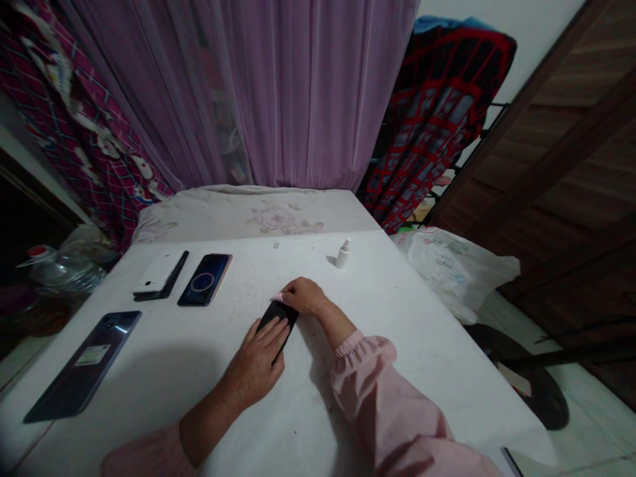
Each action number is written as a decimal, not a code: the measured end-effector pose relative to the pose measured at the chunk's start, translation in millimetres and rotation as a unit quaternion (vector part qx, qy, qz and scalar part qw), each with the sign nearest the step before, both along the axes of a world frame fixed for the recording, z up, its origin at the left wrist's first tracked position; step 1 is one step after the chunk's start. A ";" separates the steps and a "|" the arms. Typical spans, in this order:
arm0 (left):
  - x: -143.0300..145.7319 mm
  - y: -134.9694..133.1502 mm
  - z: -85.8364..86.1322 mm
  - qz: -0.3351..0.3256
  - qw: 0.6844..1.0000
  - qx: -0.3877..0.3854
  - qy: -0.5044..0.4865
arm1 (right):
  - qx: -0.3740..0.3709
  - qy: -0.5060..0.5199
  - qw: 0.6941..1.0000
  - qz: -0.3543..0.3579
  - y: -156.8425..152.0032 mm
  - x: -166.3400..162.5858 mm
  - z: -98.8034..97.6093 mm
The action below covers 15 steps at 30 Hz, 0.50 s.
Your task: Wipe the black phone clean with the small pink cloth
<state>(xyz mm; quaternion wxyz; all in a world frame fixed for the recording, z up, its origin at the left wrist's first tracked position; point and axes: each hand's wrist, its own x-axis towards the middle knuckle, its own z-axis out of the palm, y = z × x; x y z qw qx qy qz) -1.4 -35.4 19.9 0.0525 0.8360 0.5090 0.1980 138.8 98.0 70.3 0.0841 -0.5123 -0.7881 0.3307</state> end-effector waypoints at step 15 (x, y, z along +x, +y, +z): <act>-3.2 1.5 2.5 -0.034 0.999 -0.013 -0.018 | -0.007 -0.028 0.999 0.018 -8.8 8.9 -2.5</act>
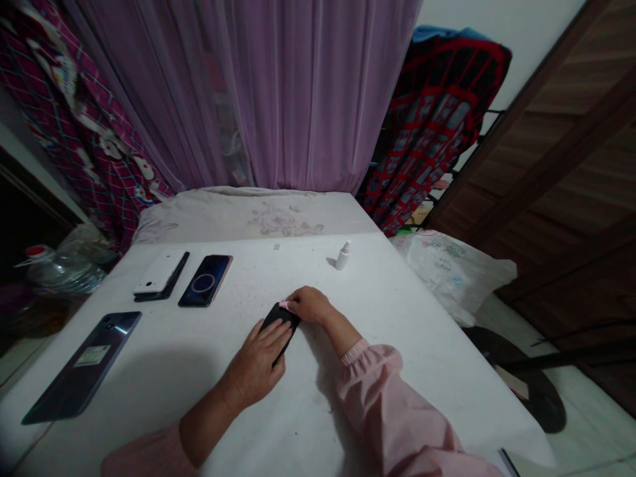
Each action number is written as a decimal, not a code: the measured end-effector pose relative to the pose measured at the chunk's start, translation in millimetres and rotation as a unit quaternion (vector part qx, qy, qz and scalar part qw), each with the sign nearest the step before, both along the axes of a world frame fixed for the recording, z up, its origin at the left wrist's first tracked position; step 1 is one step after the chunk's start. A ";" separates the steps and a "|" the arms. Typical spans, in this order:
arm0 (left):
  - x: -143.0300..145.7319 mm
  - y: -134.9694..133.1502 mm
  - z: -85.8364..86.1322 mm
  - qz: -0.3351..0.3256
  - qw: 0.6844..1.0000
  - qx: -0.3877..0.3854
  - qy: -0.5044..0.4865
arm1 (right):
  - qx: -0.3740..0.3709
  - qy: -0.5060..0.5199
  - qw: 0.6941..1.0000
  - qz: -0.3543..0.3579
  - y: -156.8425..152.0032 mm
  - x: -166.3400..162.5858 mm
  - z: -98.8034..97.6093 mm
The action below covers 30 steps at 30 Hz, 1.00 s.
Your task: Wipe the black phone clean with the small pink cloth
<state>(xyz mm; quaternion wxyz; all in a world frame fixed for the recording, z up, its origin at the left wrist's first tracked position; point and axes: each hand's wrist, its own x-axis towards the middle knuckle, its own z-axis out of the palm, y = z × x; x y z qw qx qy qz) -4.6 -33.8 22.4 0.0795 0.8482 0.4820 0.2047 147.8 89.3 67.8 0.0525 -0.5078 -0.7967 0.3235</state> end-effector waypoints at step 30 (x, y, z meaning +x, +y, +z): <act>-36.1 13.2 -11.0 -0.064 0.998 0.002 0.018 | 0.056 -0.031 0.994 0.085 -0.4 -45.1 2.5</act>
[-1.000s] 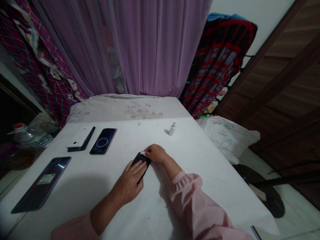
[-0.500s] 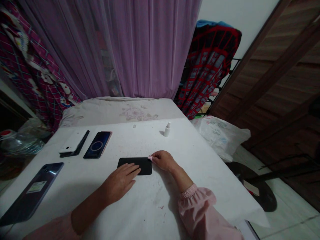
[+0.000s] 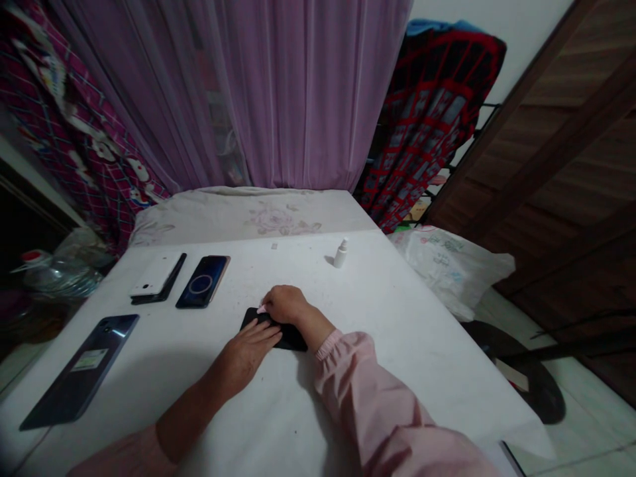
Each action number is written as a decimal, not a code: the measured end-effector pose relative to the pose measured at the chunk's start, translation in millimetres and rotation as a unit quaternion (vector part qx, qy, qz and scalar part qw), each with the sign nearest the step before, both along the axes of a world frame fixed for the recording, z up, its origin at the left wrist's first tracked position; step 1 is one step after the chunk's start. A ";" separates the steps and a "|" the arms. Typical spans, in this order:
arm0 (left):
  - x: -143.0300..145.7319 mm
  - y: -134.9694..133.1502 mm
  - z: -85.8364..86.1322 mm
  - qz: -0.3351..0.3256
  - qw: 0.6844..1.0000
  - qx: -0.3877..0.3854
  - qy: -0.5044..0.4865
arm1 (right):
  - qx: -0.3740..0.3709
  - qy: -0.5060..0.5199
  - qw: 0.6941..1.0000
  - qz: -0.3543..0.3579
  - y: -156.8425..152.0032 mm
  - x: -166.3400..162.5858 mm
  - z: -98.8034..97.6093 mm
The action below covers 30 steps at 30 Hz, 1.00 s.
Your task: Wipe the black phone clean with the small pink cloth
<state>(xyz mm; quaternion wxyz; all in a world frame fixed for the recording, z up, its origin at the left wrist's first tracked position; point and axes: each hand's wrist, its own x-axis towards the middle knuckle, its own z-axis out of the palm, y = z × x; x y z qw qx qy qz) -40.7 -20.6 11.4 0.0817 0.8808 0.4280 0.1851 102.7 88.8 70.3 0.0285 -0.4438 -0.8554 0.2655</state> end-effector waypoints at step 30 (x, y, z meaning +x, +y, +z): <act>6.5 -17.0 -13.8 0.175 0.981 0.075 0.027 | 0.276 0.131 0.924 -0.230 -55.4 83.3 -57.9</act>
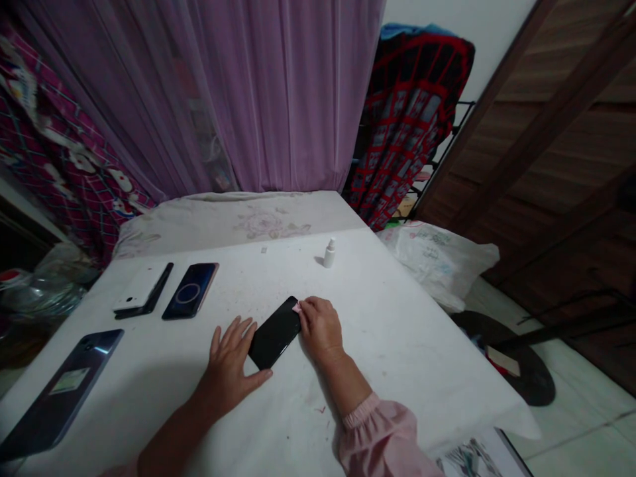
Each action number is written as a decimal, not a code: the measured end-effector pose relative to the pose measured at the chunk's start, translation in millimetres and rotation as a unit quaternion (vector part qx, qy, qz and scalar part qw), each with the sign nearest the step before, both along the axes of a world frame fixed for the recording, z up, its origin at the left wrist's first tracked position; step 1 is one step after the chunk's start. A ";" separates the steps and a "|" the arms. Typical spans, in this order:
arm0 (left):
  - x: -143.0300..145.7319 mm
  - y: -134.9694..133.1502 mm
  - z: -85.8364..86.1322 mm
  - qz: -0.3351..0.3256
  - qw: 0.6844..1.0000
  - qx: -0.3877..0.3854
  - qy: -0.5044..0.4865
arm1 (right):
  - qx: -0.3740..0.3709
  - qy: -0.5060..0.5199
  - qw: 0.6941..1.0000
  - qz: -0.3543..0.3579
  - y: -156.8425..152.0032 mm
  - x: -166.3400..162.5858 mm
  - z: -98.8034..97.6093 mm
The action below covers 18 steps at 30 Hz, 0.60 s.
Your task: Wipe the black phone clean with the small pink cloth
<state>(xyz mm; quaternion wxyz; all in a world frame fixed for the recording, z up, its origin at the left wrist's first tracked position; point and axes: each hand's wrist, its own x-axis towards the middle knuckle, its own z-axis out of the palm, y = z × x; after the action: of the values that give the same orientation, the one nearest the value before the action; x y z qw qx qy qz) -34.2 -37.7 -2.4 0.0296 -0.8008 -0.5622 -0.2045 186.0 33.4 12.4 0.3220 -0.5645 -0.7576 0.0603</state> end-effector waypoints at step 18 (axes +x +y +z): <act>5.6 -8.9 11.5 -0.067 0.997 -0.019 0.028 | 0.074 -0.074 0.994 -0.010 -6.1 -1.8 1.7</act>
<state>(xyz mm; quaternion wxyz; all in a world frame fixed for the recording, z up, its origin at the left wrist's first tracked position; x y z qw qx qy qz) -28.6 -46.5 9.1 0.0167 -0.8425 -0.5100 -0.1727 184.2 27.3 14.1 0.3064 -0.5498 -0.7760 -0.0410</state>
